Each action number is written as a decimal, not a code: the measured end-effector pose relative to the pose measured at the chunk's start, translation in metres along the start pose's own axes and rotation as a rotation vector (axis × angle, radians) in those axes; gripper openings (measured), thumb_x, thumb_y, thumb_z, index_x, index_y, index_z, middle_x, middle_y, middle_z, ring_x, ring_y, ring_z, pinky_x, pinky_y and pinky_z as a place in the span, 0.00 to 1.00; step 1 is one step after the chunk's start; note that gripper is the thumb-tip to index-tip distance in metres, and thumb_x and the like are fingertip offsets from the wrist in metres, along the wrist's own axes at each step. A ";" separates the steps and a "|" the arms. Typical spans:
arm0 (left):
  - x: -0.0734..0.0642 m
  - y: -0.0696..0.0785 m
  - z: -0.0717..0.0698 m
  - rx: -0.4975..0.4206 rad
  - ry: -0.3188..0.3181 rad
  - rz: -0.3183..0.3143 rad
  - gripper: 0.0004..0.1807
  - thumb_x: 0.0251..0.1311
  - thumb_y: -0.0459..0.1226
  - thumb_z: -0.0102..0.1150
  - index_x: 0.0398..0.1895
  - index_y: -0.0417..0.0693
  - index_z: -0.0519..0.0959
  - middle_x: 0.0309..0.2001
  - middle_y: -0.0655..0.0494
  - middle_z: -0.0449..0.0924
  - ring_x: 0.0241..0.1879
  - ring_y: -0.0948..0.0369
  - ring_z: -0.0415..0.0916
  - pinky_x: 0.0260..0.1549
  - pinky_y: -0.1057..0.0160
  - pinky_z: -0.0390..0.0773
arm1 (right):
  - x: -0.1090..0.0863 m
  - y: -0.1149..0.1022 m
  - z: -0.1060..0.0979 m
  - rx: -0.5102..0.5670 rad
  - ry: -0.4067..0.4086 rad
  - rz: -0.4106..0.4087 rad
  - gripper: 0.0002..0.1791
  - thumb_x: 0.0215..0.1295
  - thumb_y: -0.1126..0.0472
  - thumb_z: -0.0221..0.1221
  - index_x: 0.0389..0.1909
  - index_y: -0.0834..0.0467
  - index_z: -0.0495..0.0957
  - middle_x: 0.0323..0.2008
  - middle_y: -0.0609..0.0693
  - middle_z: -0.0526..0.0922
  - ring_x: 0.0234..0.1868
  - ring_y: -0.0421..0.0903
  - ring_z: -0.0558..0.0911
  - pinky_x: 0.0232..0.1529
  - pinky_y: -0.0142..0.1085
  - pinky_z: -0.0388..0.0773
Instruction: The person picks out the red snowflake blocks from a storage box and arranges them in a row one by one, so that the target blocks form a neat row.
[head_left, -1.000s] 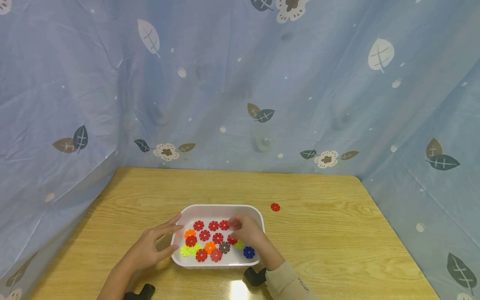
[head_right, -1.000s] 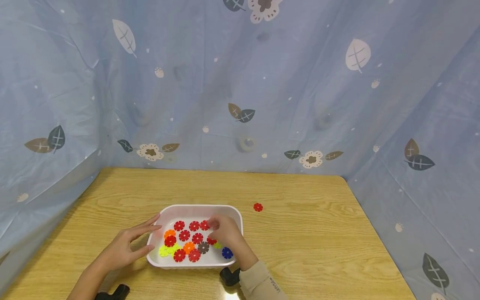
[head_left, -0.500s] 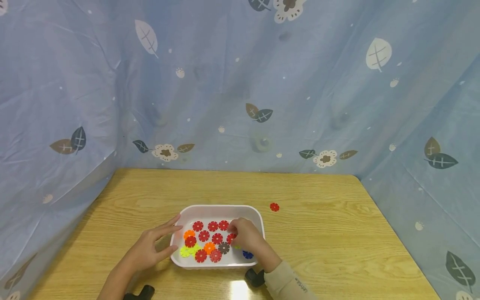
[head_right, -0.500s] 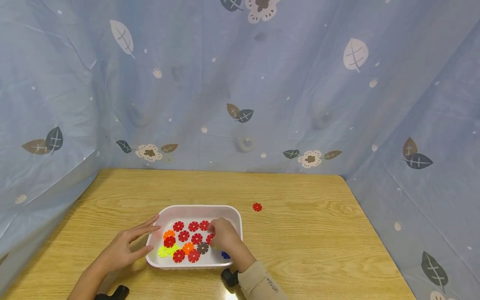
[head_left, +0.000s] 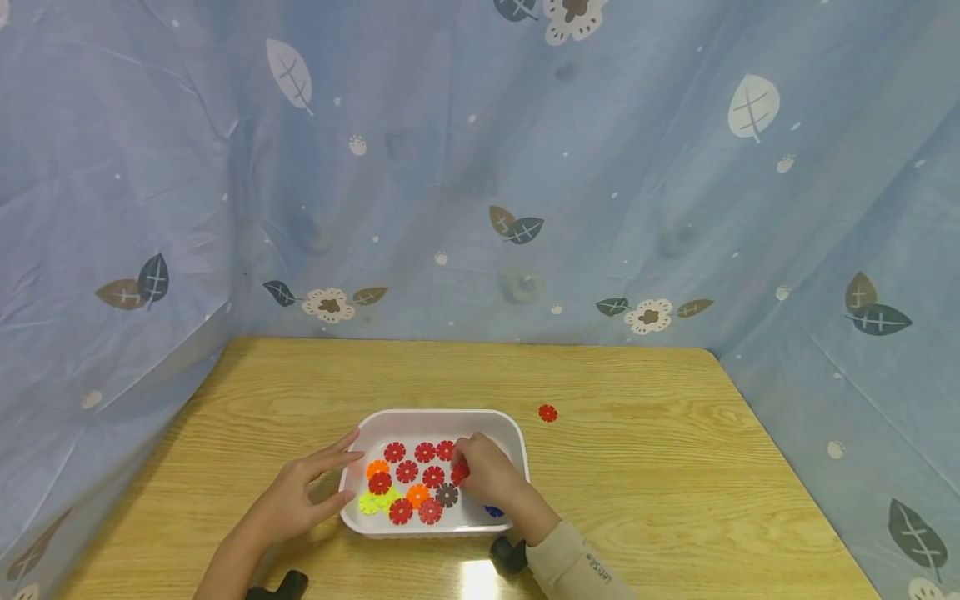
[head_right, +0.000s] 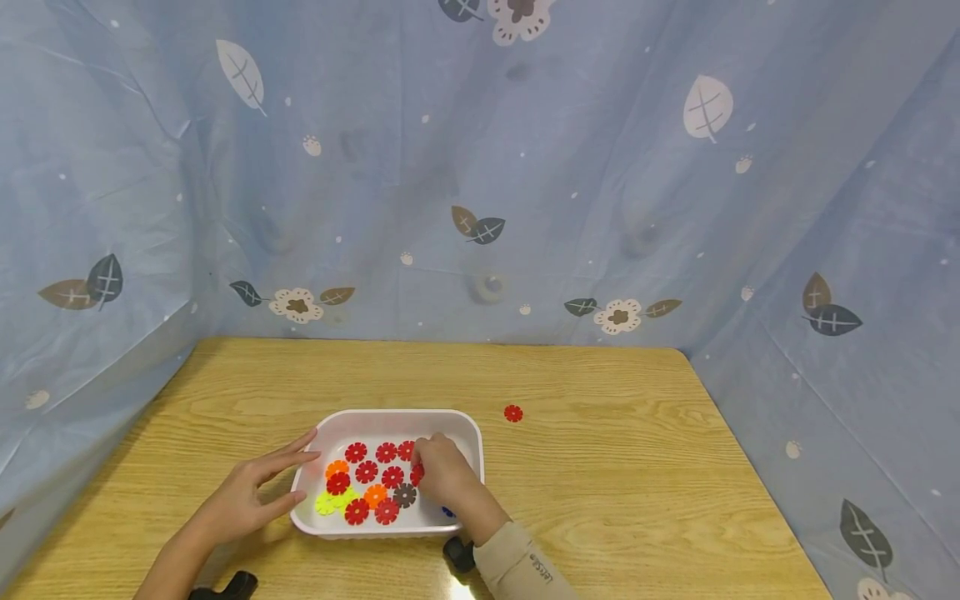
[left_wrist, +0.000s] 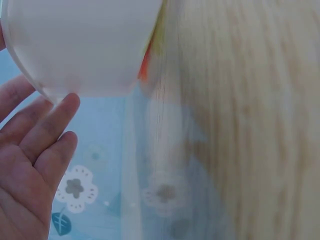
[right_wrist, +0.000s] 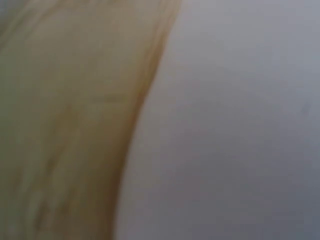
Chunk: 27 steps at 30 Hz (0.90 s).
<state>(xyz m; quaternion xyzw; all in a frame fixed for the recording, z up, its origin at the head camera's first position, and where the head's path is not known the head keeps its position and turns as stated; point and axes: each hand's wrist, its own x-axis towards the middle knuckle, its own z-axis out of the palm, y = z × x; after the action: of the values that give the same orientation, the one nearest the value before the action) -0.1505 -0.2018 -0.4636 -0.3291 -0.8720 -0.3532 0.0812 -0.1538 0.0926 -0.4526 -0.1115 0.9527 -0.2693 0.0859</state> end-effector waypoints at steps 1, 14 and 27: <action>0.000 0.000 0.000 -0.001 0.001 0.001 0.24 0.51 0.39 0.68 0.55 0.51 0.79 0.66 0.49 0.68 0.60 0.49 0.72 0.57 0.60 0.72 | 0.000 0.000 0.000 -0.007 0.001 -0.005 0.13 0.46 0.73 0.67 0.28 0.54 0.76 0.28 0.45 0.70 0.29 0.39 0.69 0.29 0.27 0.70; 0.000 0.001 0.000 0.001 0.002 0.008 0.24 0.51 0.39 0.68 0.55 0.50 0.79 0.66 0.48 0.68 0.60 0.49 0.72 0.55 0.57 0.74 | -0.002 -0.003 -0.002 0.020 0.028 -0.022 0.12 0.49 0.72 0.67 0.31 0.54 0.78 0.28 0.44 0.76 0.30 0.39 0.71 0.32 0.29 0.74; 0.000 0.003 0.000 0.005 -0.011 -0.021 0.23 0.52 0.40 0.68 0.54 0.52 0.79 0.66 0.50 0.68 0.60 0.47 0.72 0.53 0.49 0.76 | -0.004 0.002 -0.009 0.327 0.041 -0.090 0.14 0.51 0.73 0.64 0.40 0.60 0.82 0.34 0.49 0.83 0.36 0.42 0.80 0.36 0.28 0.78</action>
<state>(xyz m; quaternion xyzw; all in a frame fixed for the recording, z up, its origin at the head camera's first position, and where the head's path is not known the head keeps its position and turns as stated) -0.1487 -0.2009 -0.4619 -0.3218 -0.8767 -0.3500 0.0734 -0.1527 0.0999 -0.4461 -0.1333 0.8919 -0.4263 0.0713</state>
